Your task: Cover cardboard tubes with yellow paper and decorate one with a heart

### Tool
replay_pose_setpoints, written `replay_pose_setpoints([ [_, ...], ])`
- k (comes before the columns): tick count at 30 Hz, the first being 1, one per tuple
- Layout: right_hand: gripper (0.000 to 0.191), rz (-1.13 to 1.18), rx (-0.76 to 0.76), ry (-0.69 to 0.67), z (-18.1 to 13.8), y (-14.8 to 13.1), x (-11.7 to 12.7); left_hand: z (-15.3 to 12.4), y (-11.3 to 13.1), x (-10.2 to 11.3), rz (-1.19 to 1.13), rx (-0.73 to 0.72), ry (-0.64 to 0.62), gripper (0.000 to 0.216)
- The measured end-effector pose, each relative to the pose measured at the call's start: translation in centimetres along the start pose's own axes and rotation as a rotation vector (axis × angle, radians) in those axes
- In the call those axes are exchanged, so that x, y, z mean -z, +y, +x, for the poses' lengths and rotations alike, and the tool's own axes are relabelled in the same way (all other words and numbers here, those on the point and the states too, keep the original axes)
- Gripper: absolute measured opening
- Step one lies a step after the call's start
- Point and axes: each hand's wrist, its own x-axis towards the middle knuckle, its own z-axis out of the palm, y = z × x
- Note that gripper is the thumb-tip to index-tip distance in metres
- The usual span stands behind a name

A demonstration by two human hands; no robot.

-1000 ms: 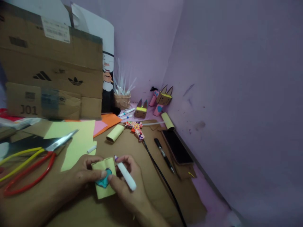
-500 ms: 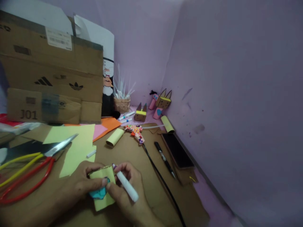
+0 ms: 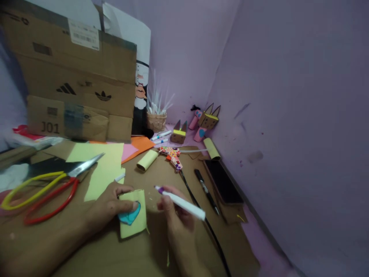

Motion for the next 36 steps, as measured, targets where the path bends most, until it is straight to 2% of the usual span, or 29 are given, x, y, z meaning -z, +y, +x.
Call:
replay_pose_setpoints([
  [4,0.014,-0.060,0.106,-0.101,-0.6,0.1,-0.2,0.3,-0.1,0.0,0.024,0.015,-0.021,0.019],
  [12,0.012,-0.203,0.246,-0.289,-1.0,0.3,-0.2,0.1,0.0,0.1,0.081,-0.016,-0.026,0.015],
  [19,0.013,-0.225,0.336,-0.320,-0.7,0.1,-0.3,0.2,0.2,-0.1,0.103,-0.029,-0.025,0.016],
  [27,0.014,-0.197,0.289,-0.321,-1.1,1.0,-0.5,0.2,0.2,-0.1,0.110,-0.033,-0.029,0.016],
  [36,0.011,-0.201,0.265,-0.316,-0.9,0.7,-0.5,0.0,0.4,-0.1,0.097,-0.027,-0.022,0.016],
])
